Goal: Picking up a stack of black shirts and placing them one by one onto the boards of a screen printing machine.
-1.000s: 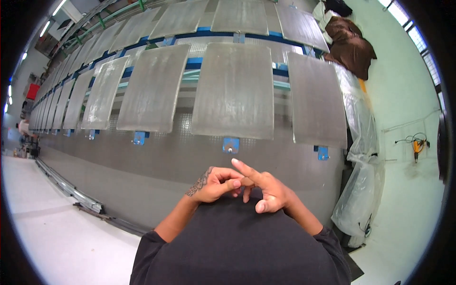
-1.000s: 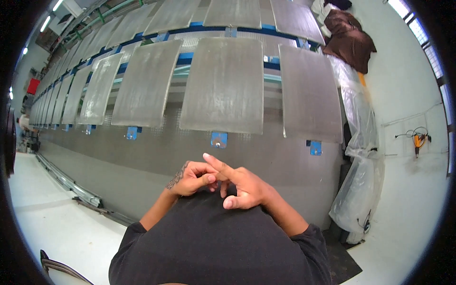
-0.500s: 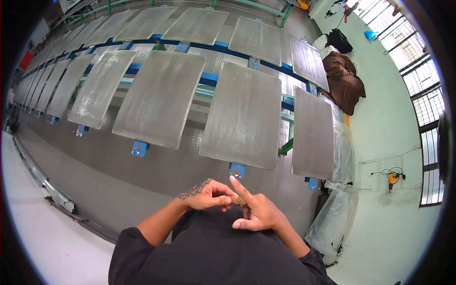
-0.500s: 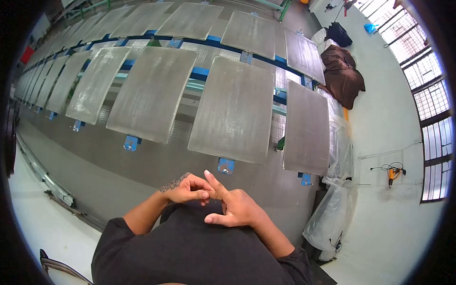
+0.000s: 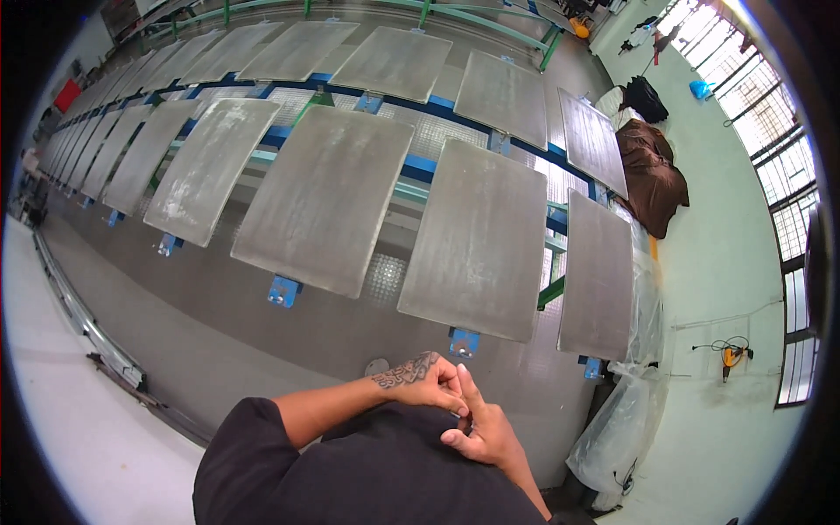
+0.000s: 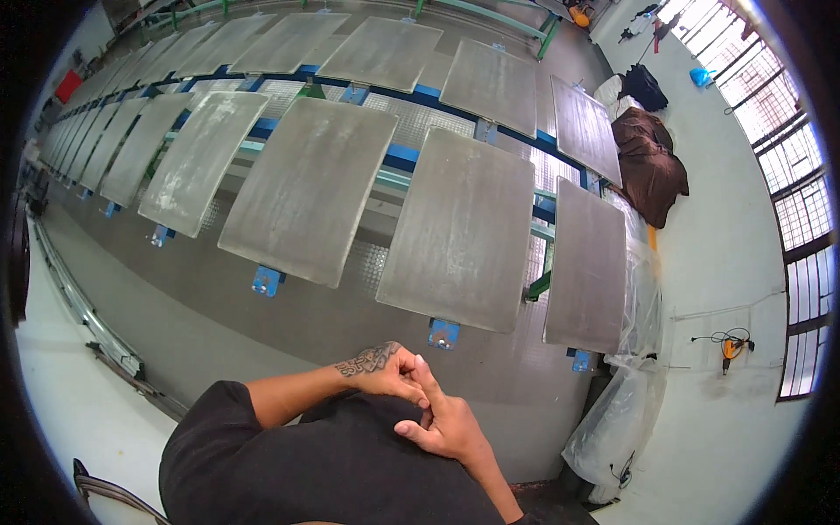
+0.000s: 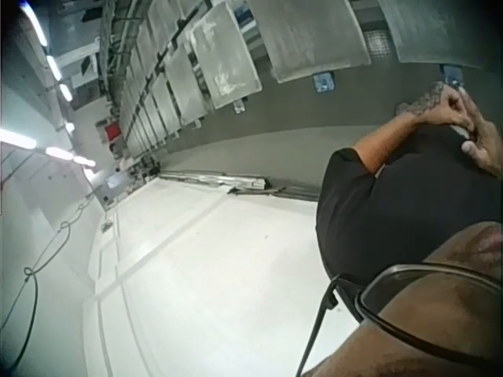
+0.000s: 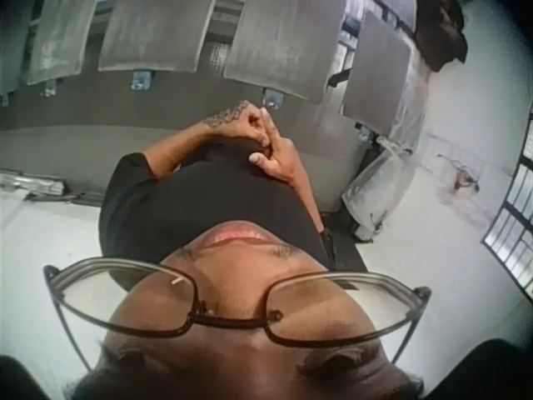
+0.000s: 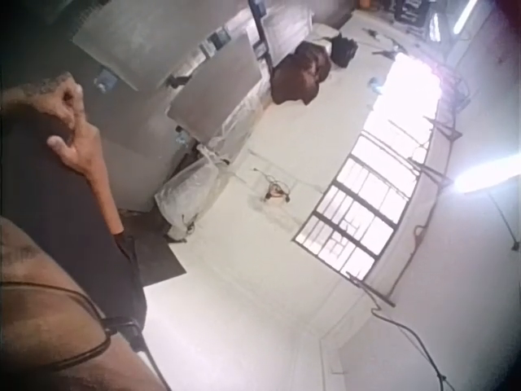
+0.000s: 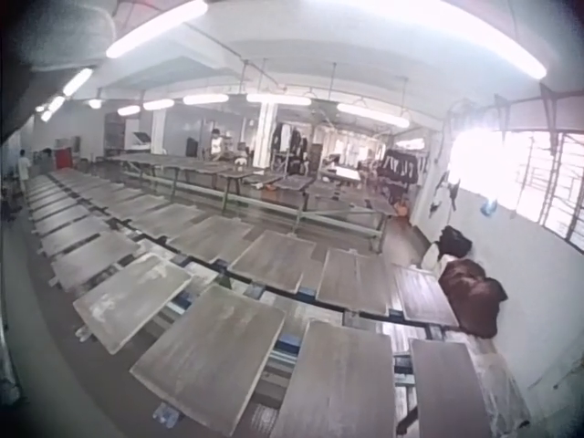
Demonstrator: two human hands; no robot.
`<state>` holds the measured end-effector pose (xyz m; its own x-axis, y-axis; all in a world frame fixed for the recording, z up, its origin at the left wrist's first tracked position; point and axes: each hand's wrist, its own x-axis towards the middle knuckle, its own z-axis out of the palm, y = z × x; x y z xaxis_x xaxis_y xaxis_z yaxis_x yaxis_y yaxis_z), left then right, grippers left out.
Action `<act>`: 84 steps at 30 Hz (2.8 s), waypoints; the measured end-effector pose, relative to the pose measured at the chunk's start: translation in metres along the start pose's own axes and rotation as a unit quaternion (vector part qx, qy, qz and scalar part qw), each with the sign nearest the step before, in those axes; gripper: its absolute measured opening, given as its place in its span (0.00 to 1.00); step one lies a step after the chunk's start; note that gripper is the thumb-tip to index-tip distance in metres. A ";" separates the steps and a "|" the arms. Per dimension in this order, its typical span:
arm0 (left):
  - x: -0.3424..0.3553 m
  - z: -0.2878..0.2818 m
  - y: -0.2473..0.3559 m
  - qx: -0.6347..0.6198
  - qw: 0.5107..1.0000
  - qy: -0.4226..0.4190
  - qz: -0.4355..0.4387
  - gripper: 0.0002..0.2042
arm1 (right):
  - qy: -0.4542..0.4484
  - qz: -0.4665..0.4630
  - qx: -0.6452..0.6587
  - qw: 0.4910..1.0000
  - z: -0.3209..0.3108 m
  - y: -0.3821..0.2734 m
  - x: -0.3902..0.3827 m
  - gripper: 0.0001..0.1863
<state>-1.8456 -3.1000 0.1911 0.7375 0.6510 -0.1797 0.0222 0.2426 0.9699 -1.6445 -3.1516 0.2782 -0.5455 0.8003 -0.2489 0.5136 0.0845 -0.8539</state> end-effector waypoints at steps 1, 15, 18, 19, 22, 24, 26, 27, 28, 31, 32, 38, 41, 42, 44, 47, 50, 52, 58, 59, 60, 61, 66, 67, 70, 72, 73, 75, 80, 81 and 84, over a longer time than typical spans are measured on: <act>-0.003 0.000 0.000 0.001 1.000 0.003 0.002 0.15 | -0.001 0.011 0.049 0.999 0.005 0.009 -0.003 0.58; -0.073 0.001 -0.037 -0.263 0.959 -0.096 0.048 0.20 | -0.113 -0.070 0.217 0.967 0.025 0.021 0.014 0.56; -0.078 0.000 -0.034 -0.288 0.951 -0.088 0.078 0.21 | -0.108 -0.082 0.243 0.961 0.024 0.019 0.017 0.56; -0.076 -0.001 -0.040 -0.263 0.958 -0.091 0.070 0.20 | -0.123 -0.056 0.196 0.971 0.021 0.009 0.017 0.55; -0.070 0.000 -0.050 -0.197 0.975 -0.089 0.055 0.20 | -0.139 -0.018 0.101 0.985 0.017 -0.001 0.019 0.54; -0.066 -0.001 -0.045 -0.155 0.983 -0.088 0.048 0.19 | -0.137 -0.004 0.055 0.989 0.016 -0.004 0.018 0.53; -0.063 0.001 -0.039 -0.066 0.996 -0.057 0.017 0.17 | -0.132 0.015 0.021 0.991 0.018 -0.007 0.016 0.53; -0.061 0.002 -0.038 -0.063 0.996 -0.063 0.020 0.17 | -0.125 0.015 0.019 0.992 0.019 -0.009 0.015 0.53; -0.058 0.003 -0.036 -0.017 0.998 -0.045 0.041 0.17 | -0.137 0.033 -0.016 0.990 0.019 -0.010 0.014 0.53; -0.058 0.003 -0.022 0.060 0.997 -0.016 0.044 0.16 | -0.142 0.054 -0.043 0.988 0.020 -0.014 0.012 0.52; -0.058 0.003 -0.017 0.087 0.996 0.005 0.022 0.16 | -0.144 0.053 -0.033 0.988 0.020 -0.015 0.010 0.52; -0.057 0.010 -0.020 0.116 0.990 0.011 -0.084 0.18 | -0.134 0.051 -0.004 0.990 0.033 -0.014 0.002 0.50; -0.064 0.021 -0.028 -0.006 0.997 0.070 -0.022 0.16 | -0.129 0.044 0.042 0.990 0.037 0.003 -0.008 0.50; -0.064 0.021 -0.029 -0.004 0.998 0.066 -0.021 0.16 | -0.110 0.008 0.077 0.991 0.040 0.011 -0.011 0.50; -0.071 0.019 -0.025 -0.021 0.999 0.024 -0.009 0.16 | -0.106 0.003 0.123 0.987 0.045 0.015 -0.016 0.50; -0.071 0.022 -0.047 -0.087 0.995 -0.045 -0.016 0.15 | -0.107 -0.003 0.177 0.978 0.044 0.019 -0.021 0.50; -0.069 0.024 -0.051 -0.144 0.983 -0.109 -0.015 0.18 | -0.105 -0.010 0.225 0.969 0.043 0.029 -0.030 0.51; -0.066 0.023 -0.048 -0.237 0.962 -0.136 -0.002 0.21 | -0.093 -0.020 0.263 0.960 0.039 0.031 -0.035 0.52; -0.056 0.033 -0.073 -0.230 0.962 -0.139 -0.048 0.19 | -0.084 0.034 0.065 0.994 0.042 0.035 -0.044 0.57; -0.056 0.037 -0.072 -0.226 0.965 -0.128 -0.046 0.17 | -0.094 0.052 0.085 0.991 0.043 0.033 -0.046 0.58; -0.055 0.040 -0.072 -0.221 0.967 -0.114 -0.045 0.16 | -0.106 0.067 0.105 0.987 0.041 0.030 -0.048 0.58; -0.052 0.045 -0.073 -0.218 0.967 -0.121 -0.051 0.16 | -0.109 0.078 0.068 0.989 0.038 0.028 -0.050 0.57; -0.035 0.062 -0.090 -0.191 0.979 -0.058 -0.041 0.10 | -0.110 0.052 0.013 0.992 0.027 0.036 -0.058 0.57; -0.030 0.069 -0.087 -0.186 0.980 -0.059 -0.044 0.10 | -0.101 0.039 0.018 0.994 0.024 0.042 -0.064 0.56; -0.010 0.099 -0.072 -0.126 0.988 -0.027 -0.085 0.09 | -0.090 0.036 0.018 0.995 0.006 0.055 -0.087 0.56; 0.008 0.129 -0.060 -0.103 0.988 0.007 -0.111 0.10 | -0.061 0.028 0.032 0.997 0.007 0.075 -0.116 0.57; 0.017 0.143 -0.059 -0.076 0.991 0.003 -0.109 0.09 | -0.037 0.021 0.039 0.998 0.005 0.085 -0.129 0.58; 0.034 0.168 -0.071 -0.052 0.992 -0.001 -0.112 0.08 | 0.003 0.021 0.070 0.997 0.001 0.103 -0.158 0.58; 0.092 0.248 -0.019 0.050 0.993 0.005 -0.110 0.09 | 0.156 -0.032 0.192 0.968 -0.024 0.161 -0.233 0.54; 0.105 0.262 -0.009 0.037 0.995 -0.037 -0.091 0.10 | 0.193 -0.062 0.191 0.960 -0.033 0.168 -0.249 0.50; 0.157 0.297 0.012 0.056 0.984 -0.144 -0.086 0.14 | 0.266 -0.123 0.184 0.938 -0.071 0.190 -0.300 0.39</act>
<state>-1.5285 -3.2082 0.2237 0.8770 0.3714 -0.3050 0.2265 0.2404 0.9439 -1.3363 -3.3339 0.2230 -0.1592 0.9749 0.1555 0.0985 0.1724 -0.9801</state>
